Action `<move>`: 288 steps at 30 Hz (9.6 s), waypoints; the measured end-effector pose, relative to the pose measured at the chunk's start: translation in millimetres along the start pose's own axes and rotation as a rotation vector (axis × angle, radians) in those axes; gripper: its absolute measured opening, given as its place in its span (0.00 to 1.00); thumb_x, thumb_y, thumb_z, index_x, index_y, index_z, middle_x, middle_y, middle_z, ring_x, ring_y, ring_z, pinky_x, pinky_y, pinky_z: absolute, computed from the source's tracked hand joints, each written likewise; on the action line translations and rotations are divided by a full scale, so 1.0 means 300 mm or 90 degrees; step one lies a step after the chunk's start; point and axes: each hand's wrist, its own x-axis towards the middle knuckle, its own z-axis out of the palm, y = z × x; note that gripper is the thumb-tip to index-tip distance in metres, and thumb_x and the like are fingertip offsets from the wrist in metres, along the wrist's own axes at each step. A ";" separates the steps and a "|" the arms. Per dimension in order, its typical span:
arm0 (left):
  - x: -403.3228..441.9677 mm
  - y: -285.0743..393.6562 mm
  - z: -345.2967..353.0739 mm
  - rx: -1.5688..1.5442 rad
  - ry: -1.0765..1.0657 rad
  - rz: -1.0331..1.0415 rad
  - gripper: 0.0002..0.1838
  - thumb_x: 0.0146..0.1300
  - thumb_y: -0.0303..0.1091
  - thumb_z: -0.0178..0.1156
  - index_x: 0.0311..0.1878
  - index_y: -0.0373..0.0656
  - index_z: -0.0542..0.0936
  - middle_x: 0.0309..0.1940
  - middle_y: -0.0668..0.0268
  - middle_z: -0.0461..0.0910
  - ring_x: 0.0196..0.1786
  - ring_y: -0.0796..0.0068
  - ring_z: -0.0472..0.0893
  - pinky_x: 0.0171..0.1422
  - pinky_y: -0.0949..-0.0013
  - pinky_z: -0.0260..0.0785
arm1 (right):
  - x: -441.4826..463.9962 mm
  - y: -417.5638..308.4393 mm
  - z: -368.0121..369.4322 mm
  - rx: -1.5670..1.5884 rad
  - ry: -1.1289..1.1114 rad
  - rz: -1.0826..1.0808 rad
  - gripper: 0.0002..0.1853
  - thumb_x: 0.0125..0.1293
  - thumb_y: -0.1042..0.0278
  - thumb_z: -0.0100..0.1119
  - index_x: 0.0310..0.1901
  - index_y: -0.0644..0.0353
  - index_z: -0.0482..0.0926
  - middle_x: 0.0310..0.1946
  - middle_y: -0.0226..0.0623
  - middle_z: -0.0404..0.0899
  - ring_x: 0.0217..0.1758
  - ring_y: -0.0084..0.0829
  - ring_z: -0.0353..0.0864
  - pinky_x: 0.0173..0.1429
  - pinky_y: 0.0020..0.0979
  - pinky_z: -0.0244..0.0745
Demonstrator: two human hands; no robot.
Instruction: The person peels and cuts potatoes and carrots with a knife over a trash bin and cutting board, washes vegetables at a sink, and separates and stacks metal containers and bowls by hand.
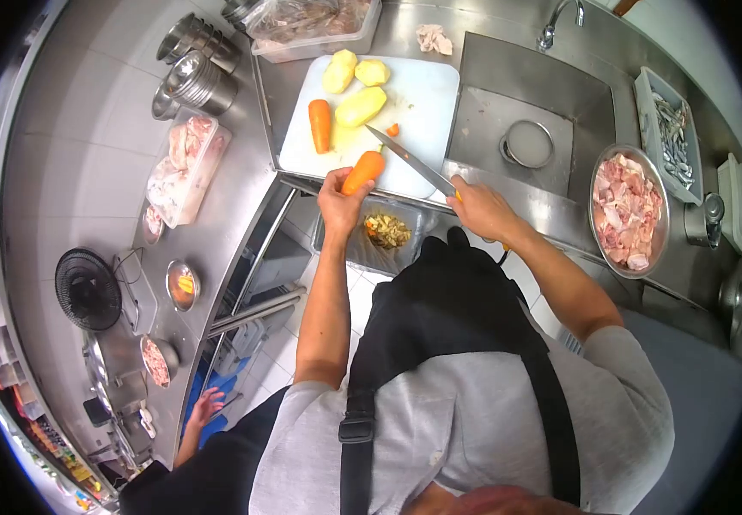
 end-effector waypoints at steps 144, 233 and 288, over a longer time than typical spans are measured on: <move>-0.323 -0.303 -0.299 -0.723 0.238 -0.534 0.22 0.78 0.52 0.43 0.58 0.42 0.71 0.39 0.56 0.79 0.36 0.63 0.79 0.34 0.63 0.72 | 0.171 -0.345 0.451 0.289 -0.153 -0.256 0.21 0.70 0.58 0.66 0.62 0.55 0.83 0.49 0.46 0.88 0.52 0.45 0.88 0.57 0.36 0.80; -0.422 -0.365 -0.239 -0.769 0.253 -0.539 0.23 0.80 0.52 0.39 0.52 0.40 0.72 0.37 0.56 0.78 0.36 0.62 0.79 0.37 0.60 0.74 | 0.256 -0.266 0.544 0.345 -0.277 -0.203 0.20 0.72 0.59 0.63 0.60 0.61 0.83 0.57 0.44 0.85 0.61 0.39 0.85 0.66 0.33 0.75; -0.395 -0.414 -0.314 -0.700 0.421 -0.533 0.19 0.81 0.49 0.40 0.55 0.45 0.73 0.42 0.60 0.78 0.43 0.63 0.80 0.49 0.51 0.75 | 0.150 -0.295 0.484 0.278 -0.272 -0.272 0.21 0.73 0.62 0.62 0.65 0.59 0.80 0.53 0.42 0.88 0.57 0.36 0.87 0.62 0.32 0.77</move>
